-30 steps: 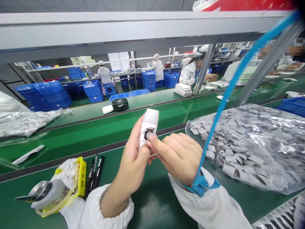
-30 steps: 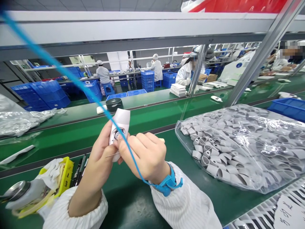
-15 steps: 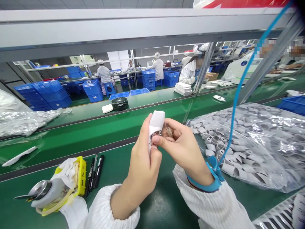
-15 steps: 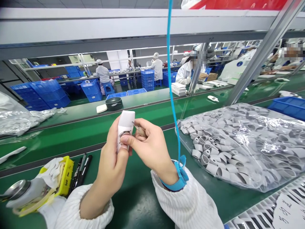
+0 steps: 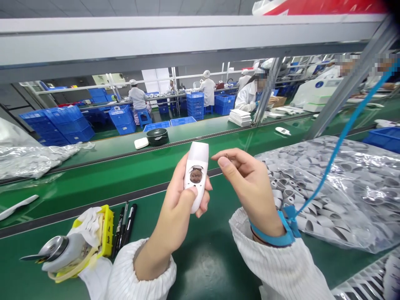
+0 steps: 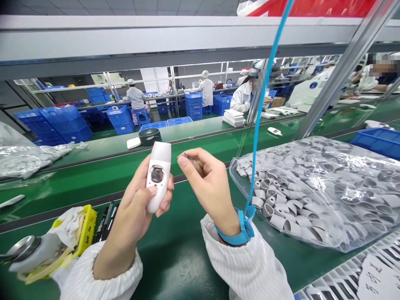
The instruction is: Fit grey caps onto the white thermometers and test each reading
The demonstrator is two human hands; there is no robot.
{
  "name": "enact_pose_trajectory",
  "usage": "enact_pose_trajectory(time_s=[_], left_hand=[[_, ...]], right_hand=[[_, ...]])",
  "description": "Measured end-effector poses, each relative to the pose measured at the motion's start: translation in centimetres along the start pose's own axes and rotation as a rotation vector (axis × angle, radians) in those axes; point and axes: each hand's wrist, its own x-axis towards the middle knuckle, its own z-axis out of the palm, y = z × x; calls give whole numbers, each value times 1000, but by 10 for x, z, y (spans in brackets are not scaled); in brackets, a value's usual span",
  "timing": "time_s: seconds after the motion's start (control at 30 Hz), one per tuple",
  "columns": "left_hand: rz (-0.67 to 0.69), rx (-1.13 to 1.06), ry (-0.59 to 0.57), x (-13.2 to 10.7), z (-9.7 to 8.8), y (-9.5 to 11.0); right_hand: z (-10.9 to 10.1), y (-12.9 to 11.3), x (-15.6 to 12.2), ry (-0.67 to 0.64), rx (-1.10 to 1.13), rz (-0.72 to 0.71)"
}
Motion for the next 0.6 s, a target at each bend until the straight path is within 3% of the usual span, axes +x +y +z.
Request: enact_pose_trajectory(time_s=[0.27, 0.4, 0.53, 0.6], left_hand=[[-5, 45, 14, 0, -3, 0], [75, 385, 60, 4, -8, -4], [278, 778, 208, 15, -11, -14], [288, 933, 268, 28, -18, -23]], right_hand=[[3, 2, -1, -63, -64, -8], [2, 4, 2, -74, -65, -2], [0, 5, 4, -70, -16, 22], [0, 6, 5, -76, 10, 25]])
